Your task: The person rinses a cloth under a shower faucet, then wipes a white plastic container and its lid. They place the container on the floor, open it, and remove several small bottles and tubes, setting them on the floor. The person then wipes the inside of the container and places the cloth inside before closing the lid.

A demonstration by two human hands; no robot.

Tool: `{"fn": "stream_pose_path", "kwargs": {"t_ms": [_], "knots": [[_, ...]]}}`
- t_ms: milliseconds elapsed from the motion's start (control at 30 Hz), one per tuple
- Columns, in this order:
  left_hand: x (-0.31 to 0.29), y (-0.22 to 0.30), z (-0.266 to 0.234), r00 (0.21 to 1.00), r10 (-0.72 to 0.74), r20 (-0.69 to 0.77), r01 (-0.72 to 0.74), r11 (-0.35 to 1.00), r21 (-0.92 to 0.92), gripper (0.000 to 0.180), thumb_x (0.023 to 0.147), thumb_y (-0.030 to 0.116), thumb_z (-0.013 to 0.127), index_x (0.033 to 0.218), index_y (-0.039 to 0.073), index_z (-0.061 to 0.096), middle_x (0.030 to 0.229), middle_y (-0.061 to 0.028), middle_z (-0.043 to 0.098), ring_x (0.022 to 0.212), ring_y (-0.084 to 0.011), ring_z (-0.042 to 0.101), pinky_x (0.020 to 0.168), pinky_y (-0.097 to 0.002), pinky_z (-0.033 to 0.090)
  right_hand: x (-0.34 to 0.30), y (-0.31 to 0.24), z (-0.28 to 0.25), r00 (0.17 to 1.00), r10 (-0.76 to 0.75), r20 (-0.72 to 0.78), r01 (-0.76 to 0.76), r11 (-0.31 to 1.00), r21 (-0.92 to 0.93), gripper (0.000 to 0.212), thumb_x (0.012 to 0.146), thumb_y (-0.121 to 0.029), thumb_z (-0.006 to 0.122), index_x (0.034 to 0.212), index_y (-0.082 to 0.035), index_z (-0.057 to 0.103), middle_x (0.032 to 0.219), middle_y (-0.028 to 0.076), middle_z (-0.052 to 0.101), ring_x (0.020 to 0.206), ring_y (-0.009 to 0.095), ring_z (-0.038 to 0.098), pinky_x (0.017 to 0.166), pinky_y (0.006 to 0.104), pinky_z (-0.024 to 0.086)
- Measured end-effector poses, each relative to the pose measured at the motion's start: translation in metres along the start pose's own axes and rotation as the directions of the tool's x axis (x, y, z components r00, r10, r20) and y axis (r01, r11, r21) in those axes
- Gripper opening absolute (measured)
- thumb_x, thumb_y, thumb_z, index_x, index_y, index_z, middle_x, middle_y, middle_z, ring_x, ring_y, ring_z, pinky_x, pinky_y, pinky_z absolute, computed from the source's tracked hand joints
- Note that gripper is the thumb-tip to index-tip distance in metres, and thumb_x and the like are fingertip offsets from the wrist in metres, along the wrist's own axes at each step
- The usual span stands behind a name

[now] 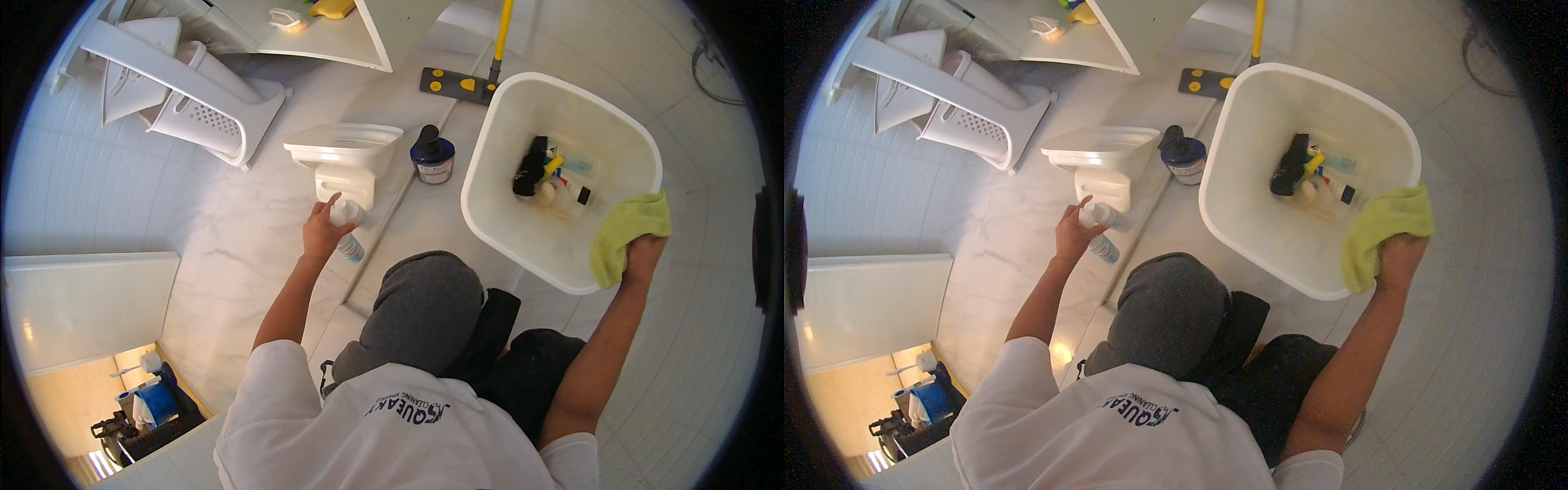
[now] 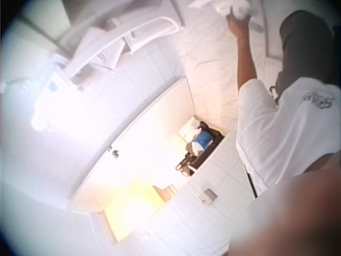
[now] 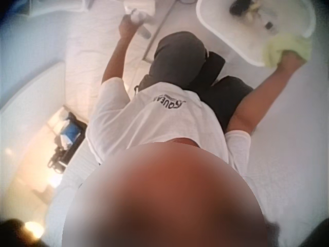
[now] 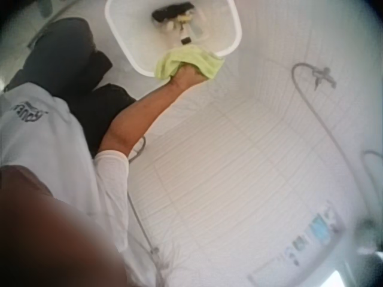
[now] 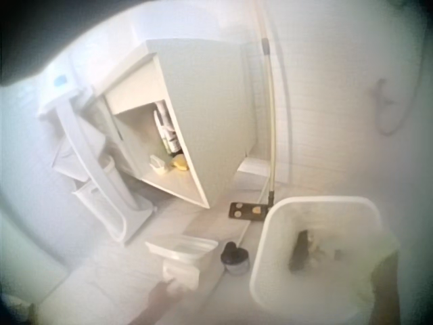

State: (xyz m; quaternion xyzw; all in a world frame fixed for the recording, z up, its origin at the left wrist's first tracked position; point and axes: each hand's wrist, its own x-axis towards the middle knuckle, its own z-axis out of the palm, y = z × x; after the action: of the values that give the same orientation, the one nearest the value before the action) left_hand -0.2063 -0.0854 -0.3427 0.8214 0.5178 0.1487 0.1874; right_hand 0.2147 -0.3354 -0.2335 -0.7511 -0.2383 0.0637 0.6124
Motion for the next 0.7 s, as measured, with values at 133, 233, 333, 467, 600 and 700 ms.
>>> {"fn": "stream_pose_path", "kwargs": {"t_ms": [133, 233, 333, 467, 600, 700], "knots": [[-0.015, -0.015, 0.002, 0.999, 0.010, 0.031, -0.008, 0.998, -0.067, 0.091, 0.053, 0.016, 0.077, 0.130, 0.018, 0.027, 0.097, -0.0132, 0.048, 0.087, -0.0310, 0.052, 0.073, -0.0390, 0.045, 0.001, -0.003, 0.001, 1.000, 0.007, 0.003, -0.007, 1.000, 0.017, 0.027, 0.082, -0.013, 0.053, 0.105, 0.002, 0.050, 0.098, 0.010, 0.057, 0.087, 0.018, 0.056, 0.076, 0.0321, 0.045], [-0.023, -0.023, 0.011, 0.997, -0.073, 0.035, 0.076, 0.991, -0.107, 0.097, 0.051, 0.010, 0.078, 0.131, 0.018, 0.024, 0.102, -0.0141, 0.045, 0.093, -0.0317, 0.048, 0.079, -0.0391, 0.043, 0.001, -0.003, 0.004, 1.000, 0.023, 0.005, -0.023, 0.997, 0.074, 0.028, 0.082, -0.014, 0.054, 0.105, 0.001, 0.050, 0.098, 0.010, 0.057, 0.087, 0.018, 0.056, 0.076, 0.0322, 0.045], [-0.028, -0.033, 0.024, 0.998, -0.060, -0.033, 0.056, 0.991, -0.118, 0.098, 0.050, 0.009, 0.078, 0.131, 0.012, 0.022, 0.105, -0.0154, 0.044, 0.098, -0.0326, 0.044, 0.084, -0.0394, 0.040, 0.000, -0.006, 0.005, 0.999, 0.029, 0.020, -0.030, 0.999, 0.038, 0.033, 0.083, -0.018, 0.055, 0.108, 0.001, 0.049, 0.099, 0.008, 0.056, 0.086, 0.016, 0.055, 0.075, 0.0299, 0.046], [-0.033, -0.039, 0.029, 1.000, 0.015, -0.022, -0.019, 0.983, -0.184, 0.102, 0.049, 0.019, 0.081, 0.130, 0.002, 0.020, 0.114, -0.0174, 0.039, 0.104, -0.0347, 0.040, 0.089, -0.0418, 0.035, -0.004, -0.007, 0.001, 1.000, 0.011, 0.017, -0.011, 0.999, 0.036, 0.038, 0.082, -0.023, 0.056, 0.111, 0.001, 0.048, 0.100, 0.006, 0.055, 0.086, 0.015, 0.054, 0.074, 0.0286, 0.046], [-0.034, -0.044, 0.014, 0.954, 0.234, -0.188, -0.262, 0.955, -0.141, 0.109, 0.052, 0.050, 0.074, 0.130, -0.001, 0.017, 0.123, -0.0193, 0.032, 0.115, -0.0350, 0.030, 0.099, -0.0443, 0.023, -0.004, -0.014, 0.001, 1.000, 0.015, 0.027, -0.017, 0.999, 0.048, 0.035, 0.083, -0.021, 0.056, 0.110, 0.001, 0.049, 0.099, 0.006, 0.055, 0.085, 0.014, 0.054, 0.073, 0.0289, 0.046], [-0.031, -0.043, -0.006, 0.837, 0.117, -0.535, -0.268, 0.940, -0.213, 0.083, 0.069, 0.037, 0.063, 0.127, -0.003, 0.020, 0.118, -0.0177, 0.035, 0.110, -0.0290, 0.034, 0.092, -0.0406, 0.028, -0.004, -0.013, -0.002, 0.995, -0.041, 0.090, 0.033, 0.995, 0.094, 0.033, 0.080, -0.017, 0.058, 0.107, 0.001, 0.050, 0.097, 0.006, 0.056, 0.085, 0.015, 0.054, 0.074, 0.0296, 0.045]]}}
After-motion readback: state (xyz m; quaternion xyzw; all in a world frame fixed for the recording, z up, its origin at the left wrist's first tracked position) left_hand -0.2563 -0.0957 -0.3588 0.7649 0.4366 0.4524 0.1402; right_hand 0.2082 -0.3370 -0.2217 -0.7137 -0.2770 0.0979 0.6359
